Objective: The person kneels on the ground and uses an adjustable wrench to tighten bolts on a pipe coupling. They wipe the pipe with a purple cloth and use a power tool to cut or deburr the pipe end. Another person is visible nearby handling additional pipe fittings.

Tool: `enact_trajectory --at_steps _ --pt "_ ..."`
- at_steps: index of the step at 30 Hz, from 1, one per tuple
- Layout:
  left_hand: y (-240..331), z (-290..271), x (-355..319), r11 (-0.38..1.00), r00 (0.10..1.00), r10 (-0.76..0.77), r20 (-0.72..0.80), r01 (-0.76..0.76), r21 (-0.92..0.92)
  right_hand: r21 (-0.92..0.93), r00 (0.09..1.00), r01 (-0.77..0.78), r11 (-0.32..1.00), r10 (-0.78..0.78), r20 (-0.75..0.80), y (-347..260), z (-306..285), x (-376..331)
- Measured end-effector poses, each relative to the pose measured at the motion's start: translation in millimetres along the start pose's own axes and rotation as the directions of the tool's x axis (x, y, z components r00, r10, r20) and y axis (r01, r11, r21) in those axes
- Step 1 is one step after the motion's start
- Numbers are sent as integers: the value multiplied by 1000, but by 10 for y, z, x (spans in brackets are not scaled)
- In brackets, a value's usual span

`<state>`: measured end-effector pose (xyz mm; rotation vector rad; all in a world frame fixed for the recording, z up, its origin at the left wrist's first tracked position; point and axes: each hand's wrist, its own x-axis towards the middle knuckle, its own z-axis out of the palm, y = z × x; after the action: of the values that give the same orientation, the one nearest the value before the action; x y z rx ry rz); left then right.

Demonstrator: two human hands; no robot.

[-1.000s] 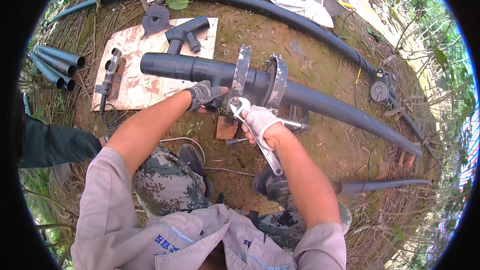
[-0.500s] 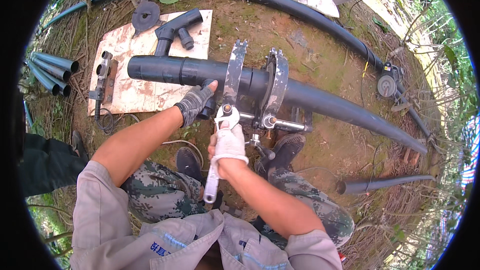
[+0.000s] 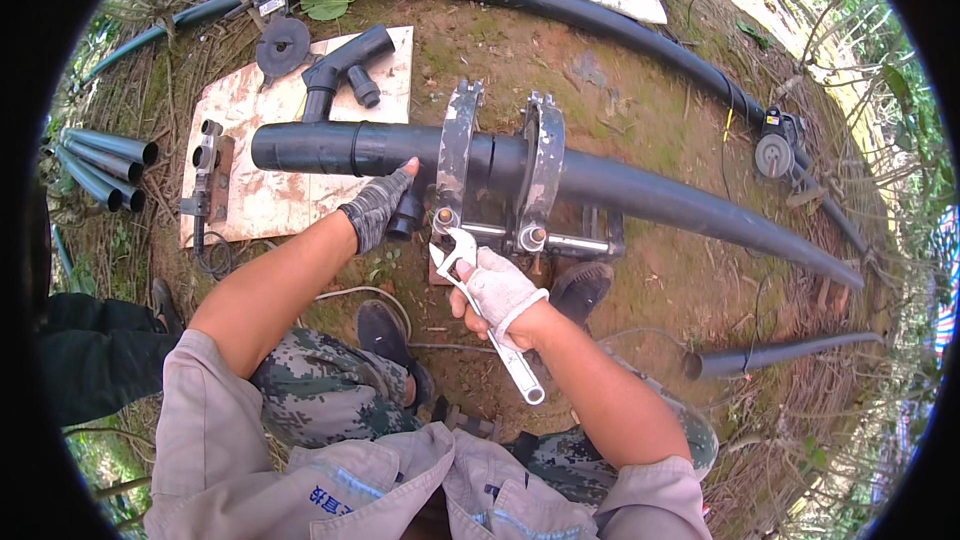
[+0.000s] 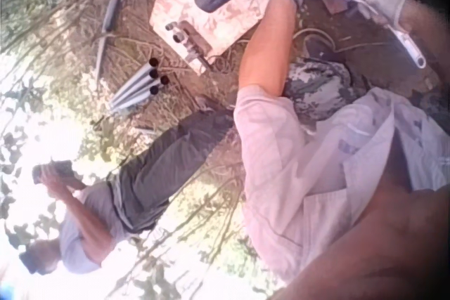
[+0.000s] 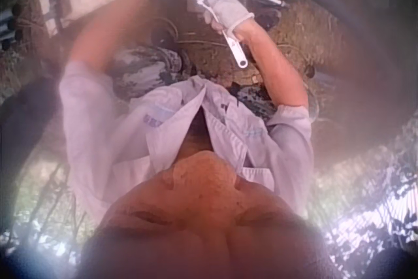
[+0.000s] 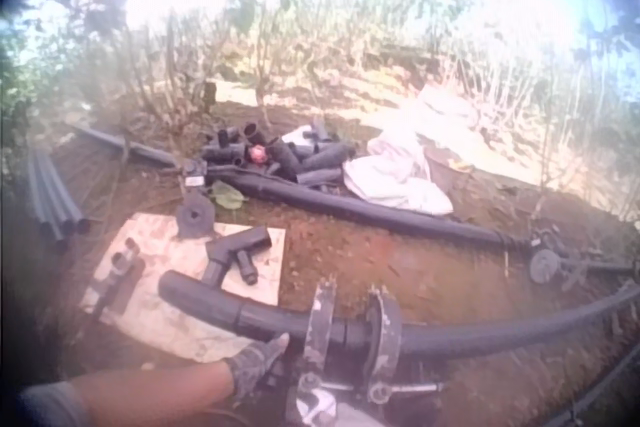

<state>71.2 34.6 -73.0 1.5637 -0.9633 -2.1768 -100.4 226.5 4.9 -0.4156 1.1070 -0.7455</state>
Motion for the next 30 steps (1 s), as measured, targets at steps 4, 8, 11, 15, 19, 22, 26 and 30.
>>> enact_trajectory --at_steps 4,8,11,15,19,22,26,30 --pt "-40 15 23 999 998 42 -40 -43 -10 -35 1000 -19 999 19 -11 -166 -29 -79" --pt "-15 45 -27 999 998 37 -44 -38 -18 -61 1000 -10 998 9 -6 -189 -56 -77" --pt "-63 22 61 1000 999 29 -46 -29 0 -6 1000 6 1000 -6 -23 -189 -52 -121" --pt "-56 13 94 999 998 34 -59 -32 36 -10 999 -32 999 32 -9 -268 -109 3" --pt "-120 -11 178 999 998 47 -48 -48 -14 -90 997 -77 993 79 16 -394 -173 114" --pt "-201 -69 294 997 993 71 -91 -70 18 -58 998 -63 996 63 2 -344 -128 175" --pt "-257 -19 360 984 976 162 -147 -147 104 168 978 98 981 -64 -197 35 148 250" --pt "-224 -53 264 997 985 78 -153 -77 13 459 882 387 800 -176 -437 461 867 535"
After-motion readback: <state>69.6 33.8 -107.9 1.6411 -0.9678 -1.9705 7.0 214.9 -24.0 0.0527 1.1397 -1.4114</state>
